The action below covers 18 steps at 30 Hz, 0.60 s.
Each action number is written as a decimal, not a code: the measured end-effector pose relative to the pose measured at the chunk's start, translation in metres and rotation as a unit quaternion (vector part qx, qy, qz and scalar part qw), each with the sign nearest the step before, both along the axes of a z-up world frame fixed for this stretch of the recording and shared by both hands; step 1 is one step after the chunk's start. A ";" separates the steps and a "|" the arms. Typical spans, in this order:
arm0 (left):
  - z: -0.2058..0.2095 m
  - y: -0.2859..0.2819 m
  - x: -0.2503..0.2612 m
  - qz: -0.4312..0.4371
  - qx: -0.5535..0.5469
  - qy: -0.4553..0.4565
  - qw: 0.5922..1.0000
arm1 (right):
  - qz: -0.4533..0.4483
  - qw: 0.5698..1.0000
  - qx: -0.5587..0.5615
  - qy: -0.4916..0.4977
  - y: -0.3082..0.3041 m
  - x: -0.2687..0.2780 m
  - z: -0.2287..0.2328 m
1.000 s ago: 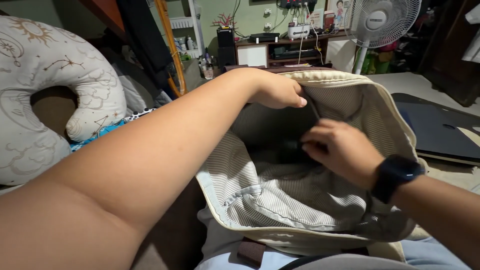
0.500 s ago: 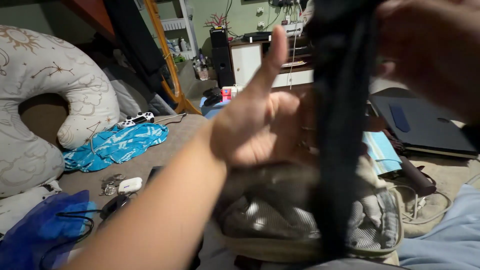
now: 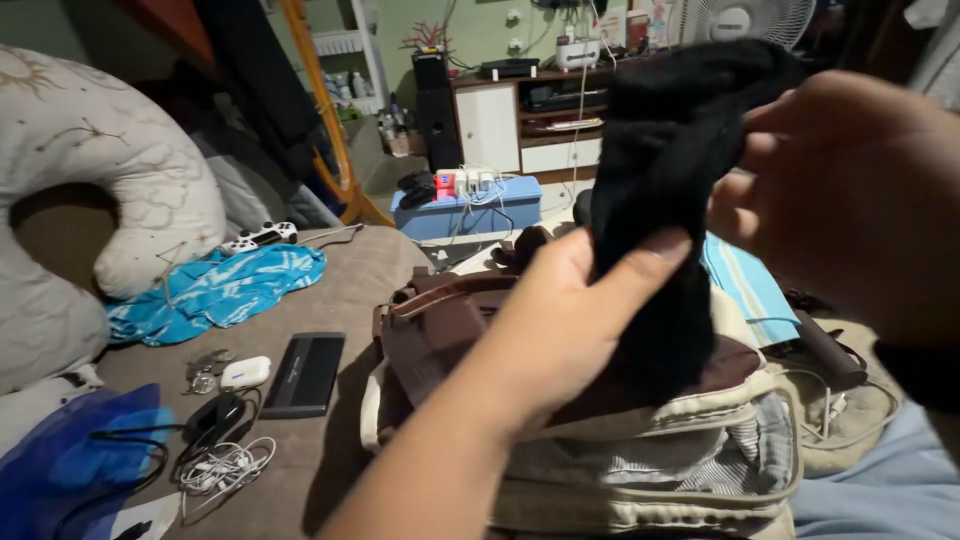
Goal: The person opens a brown and cream bag on a bed and removes items one at a time, including a black mesh pouch, coins, a charging cable, black clothing items, a keychain, and a small bottle, placing each on the bed beside the bag. They then handle the bag's flaps and zippers.
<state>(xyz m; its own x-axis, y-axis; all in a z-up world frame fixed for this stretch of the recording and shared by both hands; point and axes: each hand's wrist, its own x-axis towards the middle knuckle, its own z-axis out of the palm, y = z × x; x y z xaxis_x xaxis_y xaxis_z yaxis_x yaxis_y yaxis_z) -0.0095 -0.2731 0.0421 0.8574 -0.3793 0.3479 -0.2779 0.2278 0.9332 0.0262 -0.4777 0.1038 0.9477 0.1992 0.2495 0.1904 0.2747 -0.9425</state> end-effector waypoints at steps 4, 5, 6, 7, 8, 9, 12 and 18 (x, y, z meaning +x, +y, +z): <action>0.001 0.022 0.005 0.045 0.091 -0.055 0.993 | -0.096 0.993 -0.053 0.029 0.013 -0.012 0.008; 0.004 0.026 0.005 0.040 0.123 -0.064 0.990 | -0.123 0.988 -0.077 0.052 0.014 -0.014 0.008; 0.005 0.029 0.005 0.037 0.154 -0.071 0.985 | -0.119 0.987 -0.087 0.060 0.014 -0.013 0.008; 0.007 0.032 0.005 0.033 0.185 -0.079 0.979 | -0.115 0.986 -0.097 0.067 0.014 -0.011 0.006; 0.009 0.036 0.006 0.052 0.170 -0.068 0.982 | -0.081 0.991 -0.091 0.059 0.015 -0.007 0.003; 0.011 0.039 0.007 0.072 0.154 -0.058 0.984 | -0.047 0.994 -0.086 0.051 0.014 -0.004 0.000; 0.013 0.053 0.010 0.043 0.129 -0.034 0.990 | -0.046 0.996 -0.067 -0.021 0.005 0.005 -0.010; 0.021 0.077 0.014 0.150 0.348 -0.094 0.921 | -0.018 0.995 -0.049 -0.088 -0.014 0.018 -0.021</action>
